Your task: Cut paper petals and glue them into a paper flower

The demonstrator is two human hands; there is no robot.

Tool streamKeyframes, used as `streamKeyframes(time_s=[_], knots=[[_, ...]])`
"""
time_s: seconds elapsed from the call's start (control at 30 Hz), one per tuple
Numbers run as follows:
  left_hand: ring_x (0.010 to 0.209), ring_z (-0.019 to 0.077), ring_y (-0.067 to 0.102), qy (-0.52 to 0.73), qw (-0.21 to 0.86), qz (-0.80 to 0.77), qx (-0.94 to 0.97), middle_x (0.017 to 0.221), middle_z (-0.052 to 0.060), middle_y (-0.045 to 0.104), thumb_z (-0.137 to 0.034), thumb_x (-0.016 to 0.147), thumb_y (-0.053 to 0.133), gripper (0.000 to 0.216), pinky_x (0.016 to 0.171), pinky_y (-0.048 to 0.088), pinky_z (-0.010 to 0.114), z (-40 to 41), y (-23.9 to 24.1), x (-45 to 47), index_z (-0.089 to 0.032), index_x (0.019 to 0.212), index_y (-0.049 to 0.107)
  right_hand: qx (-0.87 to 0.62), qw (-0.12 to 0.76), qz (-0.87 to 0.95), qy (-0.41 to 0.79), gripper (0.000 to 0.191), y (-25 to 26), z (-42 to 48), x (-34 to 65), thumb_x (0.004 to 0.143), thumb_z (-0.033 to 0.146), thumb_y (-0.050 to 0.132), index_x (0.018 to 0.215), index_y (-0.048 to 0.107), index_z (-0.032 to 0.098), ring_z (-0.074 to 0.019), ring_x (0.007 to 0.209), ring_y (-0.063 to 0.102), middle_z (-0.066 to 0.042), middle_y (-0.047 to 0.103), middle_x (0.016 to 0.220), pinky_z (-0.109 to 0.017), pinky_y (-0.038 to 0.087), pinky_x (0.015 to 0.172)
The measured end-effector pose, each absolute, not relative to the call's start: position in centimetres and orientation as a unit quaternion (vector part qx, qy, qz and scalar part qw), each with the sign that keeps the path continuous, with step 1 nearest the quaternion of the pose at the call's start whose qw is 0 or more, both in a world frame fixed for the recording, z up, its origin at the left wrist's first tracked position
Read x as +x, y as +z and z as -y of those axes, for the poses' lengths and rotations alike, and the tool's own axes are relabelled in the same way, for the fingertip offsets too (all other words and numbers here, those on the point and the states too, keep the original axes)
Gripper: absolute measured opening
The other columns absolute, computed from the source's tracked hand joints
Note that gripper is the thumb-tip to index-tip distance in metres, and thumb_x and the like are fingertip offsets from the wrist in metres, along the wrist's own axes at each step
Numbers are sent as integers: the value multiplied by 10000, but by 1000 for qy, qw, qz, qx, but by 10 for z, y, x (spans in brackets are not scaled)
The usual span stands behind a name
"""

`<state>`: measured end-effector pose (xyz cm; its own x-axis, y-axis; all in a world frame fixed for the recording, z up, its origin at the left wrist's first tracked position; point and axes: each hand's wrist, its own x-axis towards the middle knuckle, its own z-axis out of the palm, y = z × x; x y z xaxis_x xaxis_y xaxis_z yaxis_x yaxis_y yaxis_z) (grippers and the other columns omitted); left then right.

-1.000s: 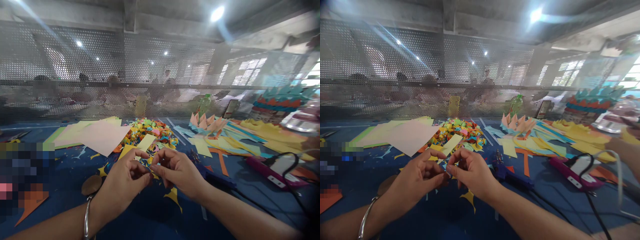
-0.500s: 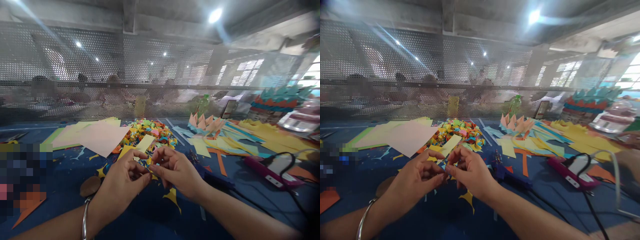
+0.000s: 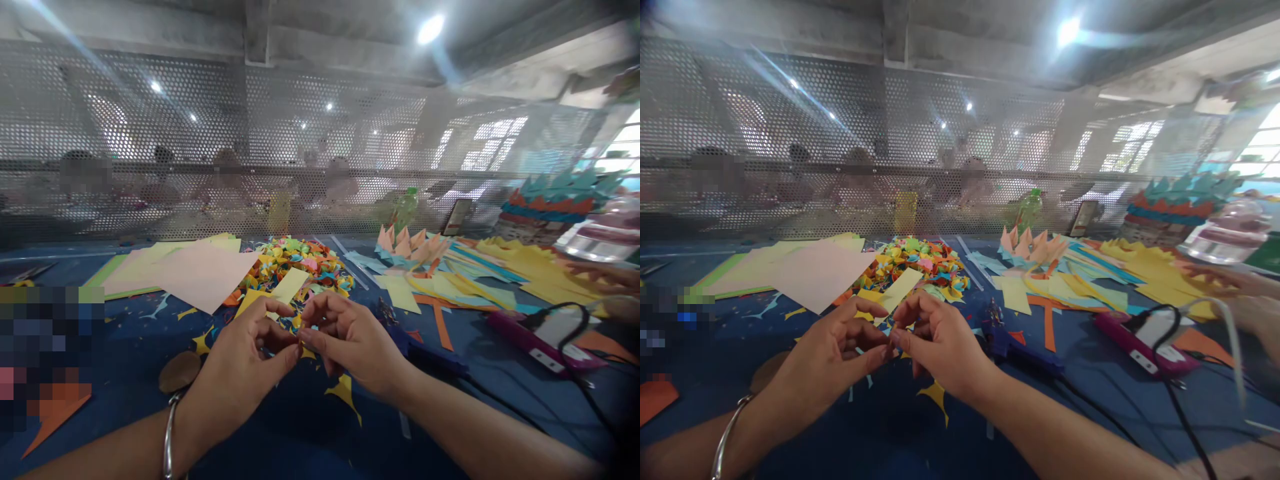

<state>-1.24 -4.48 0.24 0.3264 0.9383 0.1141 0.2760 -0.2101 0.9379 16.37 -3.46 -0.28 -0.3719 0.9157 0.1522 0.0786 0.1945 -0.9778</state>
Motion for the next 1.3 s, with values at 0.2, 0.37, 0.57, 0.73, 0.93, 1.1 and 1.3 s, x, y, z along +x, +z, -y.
streamKeyframes(time_s=[0.2,0.37,0.57,0.73,0.93,1.1,1.3], knots=[[583,140,571,360,463,-444,678,625,-35,630,-278,732,637,333,540,379,241,40,2,-15,-210,1022,488,-392,405,660,497,177,-4,34,164,787,279,611,871,473,207,-35,387,470,67,502,642,-171,363,362],[654,168,634,384,516,-445,623,668,7,686,-270,694,676,366,645,437,283,34,5,-18,-187,1010,510,-406,422,652,482,178,-1,31,165,794,303,598,862,463,208,-37,368,439,88,451,568,-168,338,353],[622,137,598,412,513,-492,570,678,9,667,-269,659,713,397,609,437,264,26,7,-23,-143,1009,574,-445,427,654,439,155,-4,27,168,812,321,571,864,471,213,-53,365,431,81,452,557,-180,332,350],[629,132,587,427,510,-505,551,681,9,659,-263,644,728,361,614,445,265,23,6,-24,-138,966,626,-430,354,772,306,40,-8,24,168,812,219,551,841,566,198,-83,498,460,20,540,687,-221,371,468],[648,136,588,439,504,-516,536,678,6,652,-262,654,719,341,609,442,257,24,7,-24,-141,951,602,-404,261,852,205,100,-12,24,163,817,274,578,827,624,186,-128,638,497,-21,573,774,-243,388,563],[652,138,574,427,506,-503,556,691,4,638,-285,667,704,362,576,442,247,25,4,-25,-143,975,579,-397,245,865,184,28,-14,23,161,785,164,583,774,600,183,-132,677,511,-10,562,769,-247,396,612],[631,128,555,405,509,-490,581,667,-4,621,-277,666,703,369,608,428,251,27,4,-24,-140,981,569,-355,285,875,165,157,-13,25,165,752,33,533,776,579,181,-127,705,511,1,536,770,-234,395,635]])
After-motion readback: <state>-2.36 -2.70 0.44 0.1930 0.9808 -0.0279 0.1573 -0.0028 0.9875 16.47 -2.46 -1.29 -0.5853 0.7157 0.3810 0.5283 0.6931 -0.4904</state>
